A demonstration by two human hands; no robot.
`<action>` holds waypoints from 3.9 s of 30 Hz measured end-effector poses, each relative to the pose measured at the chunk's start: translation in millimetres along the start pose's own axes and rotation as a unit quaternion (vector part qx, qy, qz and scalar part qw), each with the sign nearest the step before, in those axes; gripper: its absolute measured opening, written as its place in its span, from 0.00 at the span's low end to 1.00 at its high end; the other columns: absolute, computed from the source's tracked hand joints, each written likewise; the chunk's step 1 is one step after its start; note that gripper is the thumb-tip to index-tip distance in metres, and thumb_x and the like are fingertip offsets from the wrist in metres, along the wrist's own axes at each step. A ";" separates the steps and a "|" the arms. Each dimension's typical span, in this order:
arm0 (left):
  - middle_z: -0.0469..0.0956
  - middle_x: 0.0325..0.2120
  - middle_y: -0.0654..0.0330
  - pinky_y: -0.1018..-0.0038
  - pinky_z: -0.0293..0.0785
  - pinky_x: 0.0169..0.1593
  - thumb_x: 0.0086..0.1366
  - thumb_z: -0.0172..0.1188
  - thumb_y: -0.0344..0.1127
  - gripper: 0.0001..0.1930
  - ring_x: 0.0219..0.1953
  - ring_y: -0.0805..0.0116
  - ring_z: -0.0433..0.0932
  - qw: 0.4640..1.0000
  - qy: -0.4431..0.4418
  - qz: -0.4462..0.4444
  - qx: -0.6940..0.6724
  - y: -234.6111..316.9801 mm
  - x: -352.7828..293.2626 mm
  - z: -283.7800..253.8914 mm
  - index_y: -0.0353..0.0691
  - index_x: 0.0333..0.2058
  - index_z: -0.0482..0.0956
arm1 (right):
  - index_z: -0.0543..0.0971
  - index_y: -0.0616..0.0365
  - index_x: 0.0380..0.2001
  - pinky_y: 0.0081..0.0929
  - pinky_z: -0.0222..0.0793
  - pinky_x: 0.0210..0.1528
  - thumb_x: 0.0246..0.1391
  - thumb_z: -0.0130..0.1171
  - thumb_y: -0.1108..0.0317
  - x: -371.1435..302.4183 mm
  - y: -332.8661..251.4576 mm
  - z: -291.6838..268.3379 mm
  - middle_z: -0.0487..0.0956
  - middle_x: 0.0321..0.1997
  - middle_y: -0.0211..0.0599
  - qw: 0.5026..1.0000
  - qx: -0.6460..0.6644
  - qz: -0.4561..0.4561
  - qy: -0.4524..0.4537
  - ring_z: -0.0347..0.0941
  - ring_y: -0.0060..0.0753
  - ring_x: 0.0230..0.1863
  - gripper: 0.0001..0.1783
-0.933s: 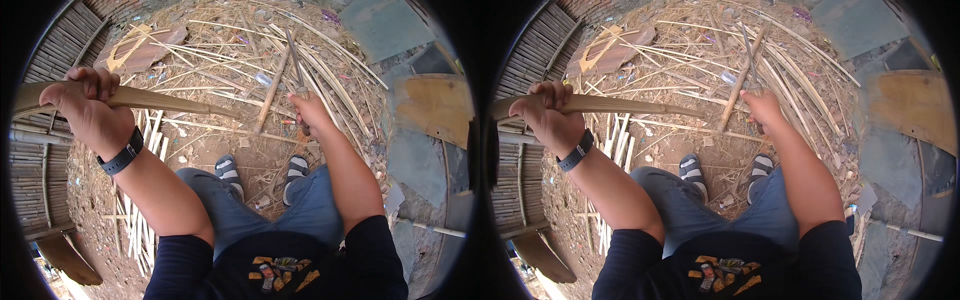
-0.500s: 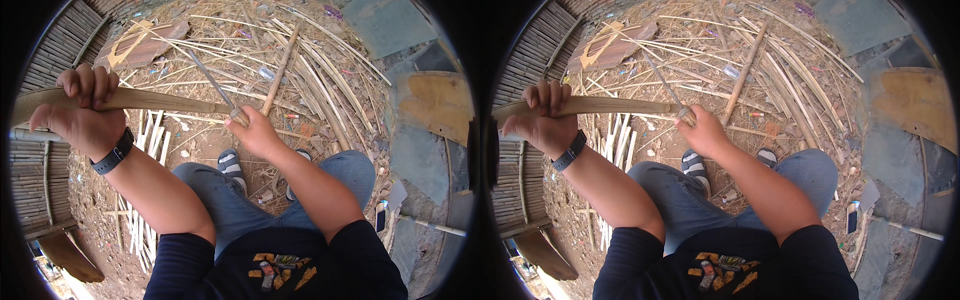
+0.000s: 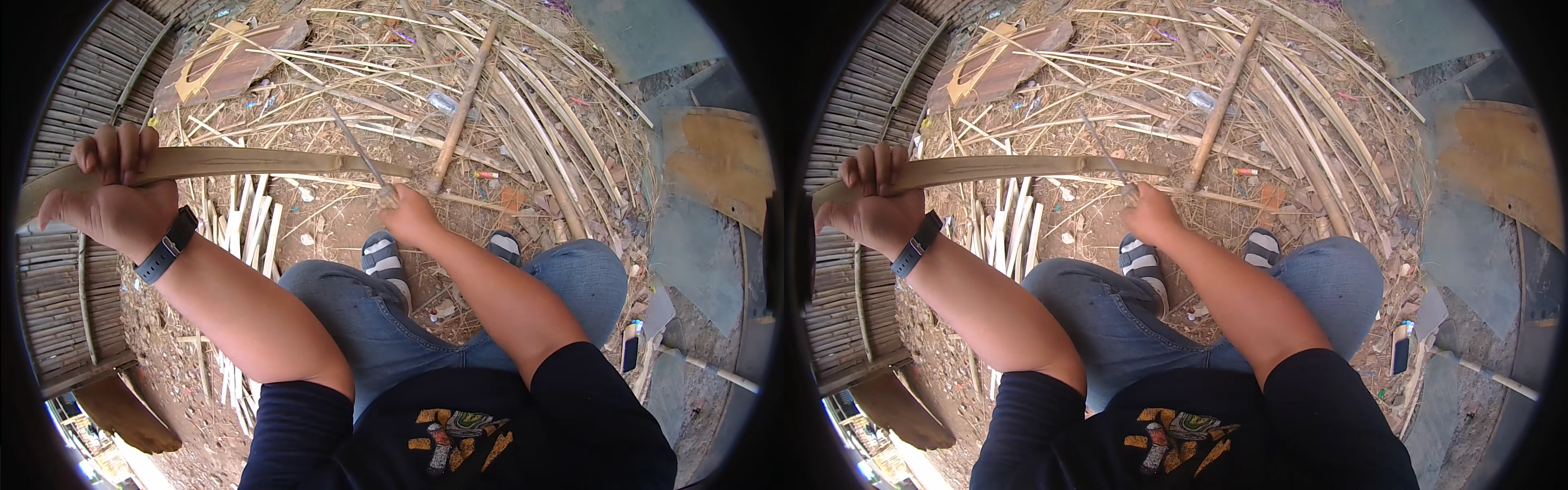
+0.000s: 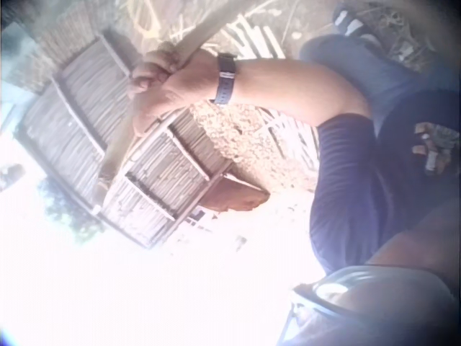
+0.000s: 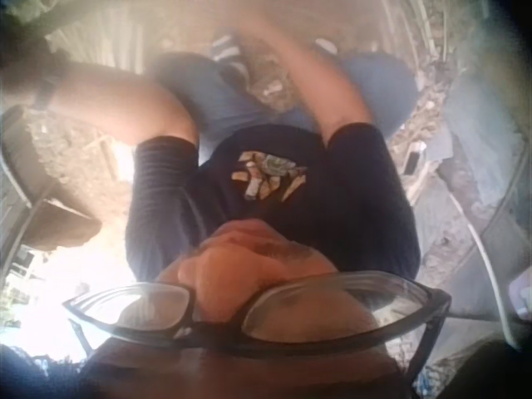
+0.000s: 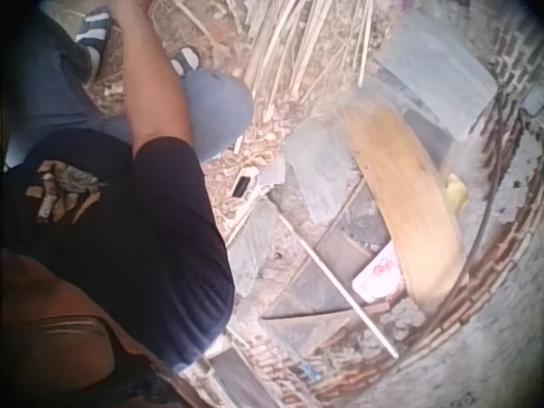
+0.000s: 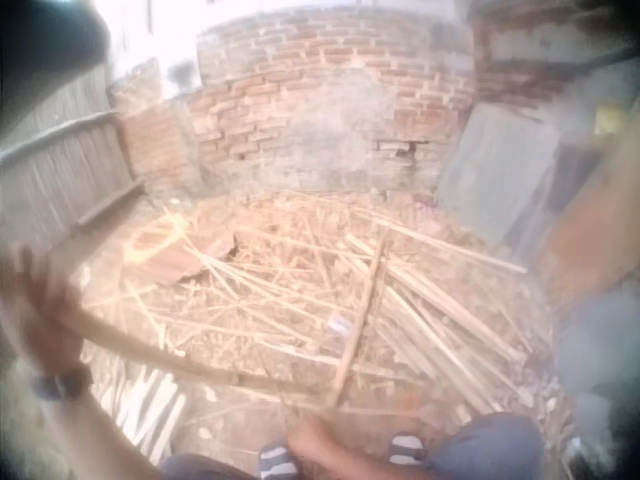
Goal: The person sits on the ground and uses a machete to split long bamboo poles into thin strips. They hold the bamboo with one hand and strike it with the machete to separate the layers, then set the finished strips aside.
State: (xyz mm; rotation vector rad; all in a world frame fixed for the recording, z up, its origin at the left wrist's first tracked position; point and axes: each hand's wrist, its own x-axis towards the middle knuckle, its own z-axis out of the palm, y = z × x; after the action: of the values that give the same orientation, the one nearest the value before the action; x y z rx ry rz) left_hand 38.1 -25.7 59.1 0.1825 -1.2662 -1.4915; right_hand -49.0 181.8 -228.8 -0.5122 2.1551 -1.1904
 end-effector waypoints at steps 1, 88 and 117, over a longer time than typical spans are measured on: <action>0.55 0.15 0.70 0.78 0.51 0.26 0.39 0.56 0.89 0.43 0.17 0.77 0.52 1.000 0.007 -0.003 -0.003 0.1 2.0 3.6 0.48 0.22 0.63 | 0.75 0.64 0.51 0.46 0.75 0.45 0.51 0.65 0.63 -2.5 -24.8 1.5 0.82 0.40 0.58 0.999 0.004 -0.041 0.017 0.81 0.57 0.44 0.26; 0.56 0.16 0.70 0.78 0.51 0.24 0.48 0.60 0.80 0.37 0.17 0.77 0.54 0.999 -0.022 0.026 -0.004 13.4 29.3 -50.6 0.48 0.25 0.65 | 0.77 0.65 0.47 0.46 0.75 0.52 0.49 0.64 0.62 31.5 125.9 40.3 0.82 0.44 0.61 0.988 -0.072 0.139 -0.004 0.79 0.61 0.49 0.24; 0.57 0.17 0.69 0.79 0.50 0.24 0.54 0.55 0.81 0.37 0.16 0.77 0.53 0.996 -0.083 0.017 -0.011 16.0 41.6 -61.7 0.47 0.25 0.65 | 0.74 0.64 0.55 0.48 0.74 0.54 0.50 0.65 0.62 12.3 130.3 52.9 0.82 0.46 0.60 0.988 -0.096 0.118 0.022 0.79 0.60 0.51 0.30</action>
State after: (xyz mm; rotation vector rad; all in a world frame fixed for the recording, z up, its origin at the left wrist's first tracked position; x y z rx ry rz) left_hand 75.2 -91.8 66.4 0.0211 -1.3772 -1.5149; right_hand -27.3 209.7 -365.5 -0.3028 2.3082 -0.8793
